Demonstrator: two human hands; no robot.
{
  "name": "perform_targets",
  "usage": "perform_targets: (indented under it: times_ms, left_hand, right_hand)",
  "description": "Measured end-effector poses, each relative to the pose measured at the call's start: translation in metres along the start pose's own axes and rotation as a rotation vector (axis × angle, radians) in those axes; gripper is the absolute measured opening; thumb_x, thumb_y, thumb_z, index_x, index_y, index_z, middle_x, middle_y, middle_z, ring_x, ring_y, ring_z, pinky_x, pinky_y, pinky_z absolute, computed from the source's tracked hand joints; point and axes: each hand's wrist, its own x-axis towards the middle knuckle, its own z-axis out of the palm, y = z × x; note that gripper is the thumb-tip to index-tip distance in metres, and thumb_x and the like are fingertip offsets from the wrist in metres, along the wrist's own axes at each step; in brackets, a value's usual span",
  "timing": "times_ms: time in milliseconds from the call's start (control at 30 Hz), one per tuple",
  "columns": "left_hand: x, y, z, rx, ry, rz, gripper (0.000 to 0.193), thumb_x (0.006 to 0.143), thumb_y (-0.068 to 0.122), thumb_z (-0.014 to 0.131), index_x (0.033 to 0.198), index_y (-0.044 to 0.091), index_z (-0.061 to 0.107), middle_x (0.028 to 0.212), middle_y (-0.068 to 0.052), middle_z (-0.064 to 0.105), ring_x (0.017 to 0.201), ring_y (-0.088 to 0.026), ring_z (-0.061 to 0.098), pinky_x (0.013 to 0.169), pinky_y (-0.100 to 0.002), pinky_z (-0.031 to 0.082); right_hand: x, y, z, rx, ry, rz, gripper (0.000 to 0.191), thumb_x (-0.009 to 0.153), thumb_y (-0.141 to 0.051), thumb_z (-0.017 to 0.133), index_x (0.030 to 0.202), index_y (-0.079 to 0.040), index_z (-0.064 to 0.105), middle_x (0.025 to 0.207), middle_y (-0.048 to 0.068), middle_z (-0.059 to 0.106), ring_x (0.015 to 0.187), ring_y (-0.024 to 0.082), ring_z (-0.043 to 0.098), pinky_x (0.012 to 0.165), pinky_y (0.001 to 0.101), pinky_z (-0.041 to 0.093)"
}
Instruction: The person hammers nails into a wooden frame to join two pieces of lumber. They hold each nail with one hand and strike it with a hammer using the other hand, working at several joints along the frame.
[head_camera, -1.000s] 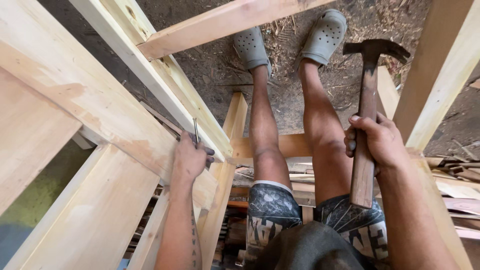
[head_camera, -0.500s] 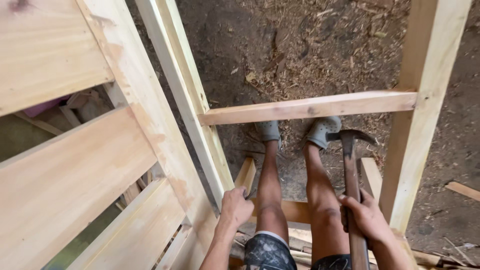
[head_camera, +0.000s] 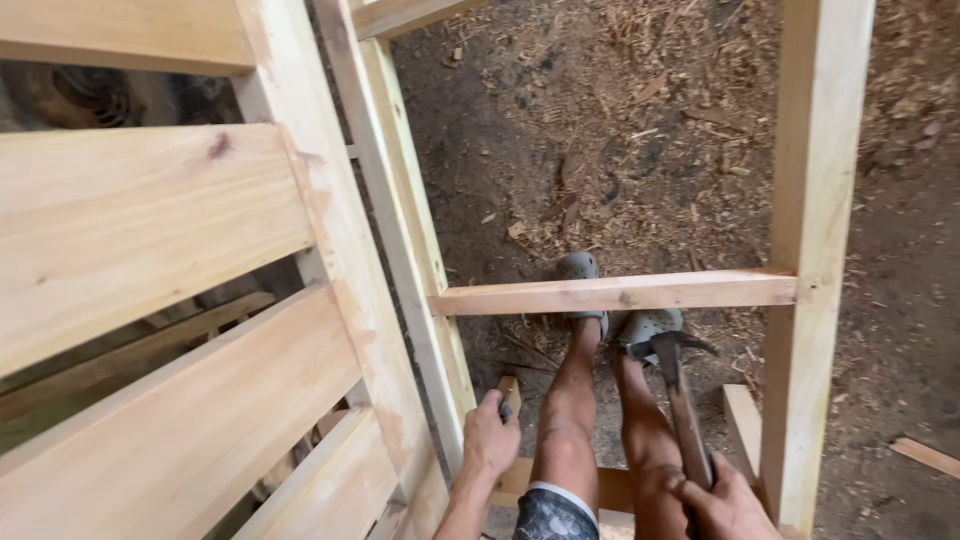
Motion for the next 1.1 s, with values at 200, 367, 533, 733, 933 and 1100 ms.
perform_targets:
  times_ms: [200, 367, 533, 733, 933, 1100]
  left_hand:
    - [0.034, 0.031, -0.005, 0.044, -0.086, 0.035, 0.035, 0.089, 0.036, 0.072, 0.093, 0.002, 0.063, 0.078, -0.025, 0.072, 0.08, -0.042, 0.073, 0.072, -0.051, 0.056]
    - [0.064, 0.063, -0.012, -0.043, -0.139, 0.171, 0.026, 0.086, 0.025, 0.07, 0.093, 0.001, 0.063, 0.077, -0.024, 0.071, 0.078, -0.042, 0.071, 0.071, -0.05, 0.055]
    - [0.085, 0.075, -0.027, -0.156, -0.256, 0.15, 0.02, 0.096, 0.019, 0.058, 0.094, 0.001, 0.066, 0.079, -0.019, 0.074, 0.082, -0.037, 0.074, 0.077, -0.047, 0.055]
    - [0.116, 0.076, -0.058, -0.158, -0.339, 0.198, 0.02, 0.093, 0.009, 0.054, 0.103, 0.004, 0.071, 0.089, -0.014, 0.08, 0.086, -0.029, 0.078, 0.085, -0.041, 0.057]
    - [0.135, 0.08, -0.091, -0.09, -0.307, 0.204, 0.026, 0.094, 0.009, 0.059, 0.117, 0.007, 0.069, 0.09, -0.013, 0.079, 0.088, -0.029, 0.076, 0.086, -0.041, 0.055]
    - [0.137, 0.084, -0.1, -0.092, -0.312, 0.206, 0.026, 0.095, 0.01, 0.058, 0.117, 0.006, 0.07, 0.092, -0.013, 0.08, 0.091, -0.028, 0.077, 0.089, -0.039, 0.057]
  right_hand:
    - [-0.061, -0.035, 0.011, -0.024, 0.0, -0.088, 0.044, 0.084, -0.026, 0.076, 0.12, -0.007, 0.059, 0.074, 0.012, 0.056, 0.063, 0.022, 0.056, 0.058, 0.0393, 0.049]
    - [-0.081, -0.088, 0.035, -0.043, 0.092, -0.329, 0.036, 0.079, -0.02, 0.075, 0.108, -0.005, 0.061, 0.074, 0.006, 0.061, 0.066, 0.015, 0.06, 0.061, 0.0328, 0.054]
    - [-0.087, -0.129, 0.059, 0.099, 0.128, -0.145, 0.032, 0.08, -0.019, 0.072, 0.105, -0.004, 0.059, 0.066, 0.008, 0.061, 0.055, 0.018, 0.061, 0.052, 0.0343, 0.052]
    - [-0.095, -0.143, 0.075, 0.139, 0.184, -0.075, 0.028, 0.083, -0.019, 0.07, 0.104, -0.004, 0.06, 0.065, 0.009, 0.061, 0.053, 0.018, 0.061, 0.048, 0.0333, 0.05]
    - [-0.092, -0.132, 0.087, 0.348, 0.135, -0.11, 0.025, 0.086, -0.015, 0.068, 0.105, -0.001, 0.061, 0.069, 0.01, 0.062, 0.054, 0.018, 0.059, 0.049, 0.0333, 0.049]
    - [-0.092, -0.139, 0.098, 0.504, 0.132, -0.063, 0.031, 0.083, -0.012, 0.066, 0.112, -0.003, 0.058, 0.069, 0.011, 0.062, 0.052, 0.022, 0.06, 0.048, 0.0355, 0.05]
